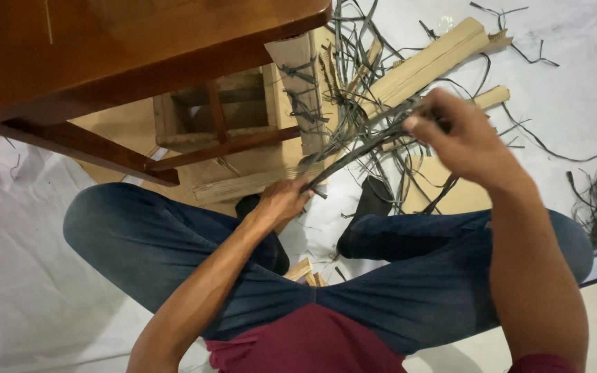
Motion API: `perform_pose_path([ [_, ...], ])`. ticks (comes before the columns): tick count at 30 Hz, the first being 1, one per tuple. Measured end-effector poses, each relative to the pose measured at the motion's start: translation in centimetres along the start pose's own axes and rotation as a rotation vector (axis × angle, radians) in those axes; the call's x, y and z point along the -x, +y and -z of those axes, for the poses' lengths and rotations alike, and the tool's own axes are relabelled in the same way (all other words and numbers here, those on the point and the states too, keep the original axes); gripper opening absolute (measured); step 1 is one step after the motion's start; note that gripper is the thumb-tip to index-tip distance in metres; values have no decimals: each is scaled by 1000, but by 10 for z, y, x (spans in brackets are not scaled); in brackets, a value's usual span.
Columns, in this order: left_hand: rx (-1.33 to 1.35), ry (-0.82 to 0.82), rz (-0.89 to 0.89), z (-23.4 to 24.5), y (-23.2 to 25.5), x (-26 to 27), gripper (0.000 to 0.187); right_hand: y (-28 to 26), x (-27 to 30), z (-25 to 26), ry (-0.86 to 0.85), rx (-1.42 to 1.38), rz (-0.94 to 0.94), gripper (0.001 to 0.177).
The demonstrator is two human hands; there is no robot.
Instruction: Wrapping wooden chair legs with protective cardboard and plastic strips for transport.
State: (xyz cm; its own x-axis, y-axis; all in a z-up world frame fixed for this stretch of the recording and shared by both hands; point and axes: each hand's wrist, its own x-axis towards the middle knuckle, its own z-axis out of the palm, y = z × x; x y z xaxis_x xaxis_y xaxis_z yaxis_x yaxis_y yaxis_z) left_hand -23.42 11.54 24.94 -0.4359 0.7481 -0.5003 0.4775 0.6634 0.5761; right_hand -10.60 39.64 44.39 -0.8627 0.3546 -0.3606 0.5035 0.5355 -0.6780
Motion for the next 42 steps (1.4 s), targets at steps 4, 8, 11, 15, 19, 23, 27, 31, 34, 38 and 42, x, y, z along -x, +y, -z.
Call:
perform_pose_path([
  [4, -29, 71, -79, -45, -40, -20, 32, 3, 8, 17, 163, -212, -6, 16],
  [8, -152, 92, -108, -75, -66, -26, 33, 15, 7, 23, 204, -557, -3, 8],
  [11, -246, 31, -82, -81, -71, -25, 25, 31, 3, 28, 328, -613, 67, 13],
  [15, -429, -53, -149, -98, -86, -30, 48, 51, -2, 35, 502, -754, 214, 17],
  [19, -517, -310, -81, -106, -92, -41, 64, 44, -5, 30, 563, -722, 221, 18],
  [23, -283, -248, -222, -97, -77, -33, 45, 33, -8, 18, 494, -735, 200, 16],
  [27, -18, -108, -225, -69, -30, -22, 41, 25, -13, 5, 427, -727, 168, 14],
  [31, -31, 79, -268, -42, 1, -13, 50, 18, -14, -9, 326, -632, 80, 11],
  [34, 32, 26, -181, -28, 15, -5, 43, 15, -15, -17, 246, -529, 152, 14],
  [38, 60, 32, -201, -43, 5, -13, 44, 22, -15, -21, 213, -573, 227, 13],
  [42, 138, 54, -258, -41, 13, -6, 42, -2, -14, -7, 301, -518, 198, 11],
])
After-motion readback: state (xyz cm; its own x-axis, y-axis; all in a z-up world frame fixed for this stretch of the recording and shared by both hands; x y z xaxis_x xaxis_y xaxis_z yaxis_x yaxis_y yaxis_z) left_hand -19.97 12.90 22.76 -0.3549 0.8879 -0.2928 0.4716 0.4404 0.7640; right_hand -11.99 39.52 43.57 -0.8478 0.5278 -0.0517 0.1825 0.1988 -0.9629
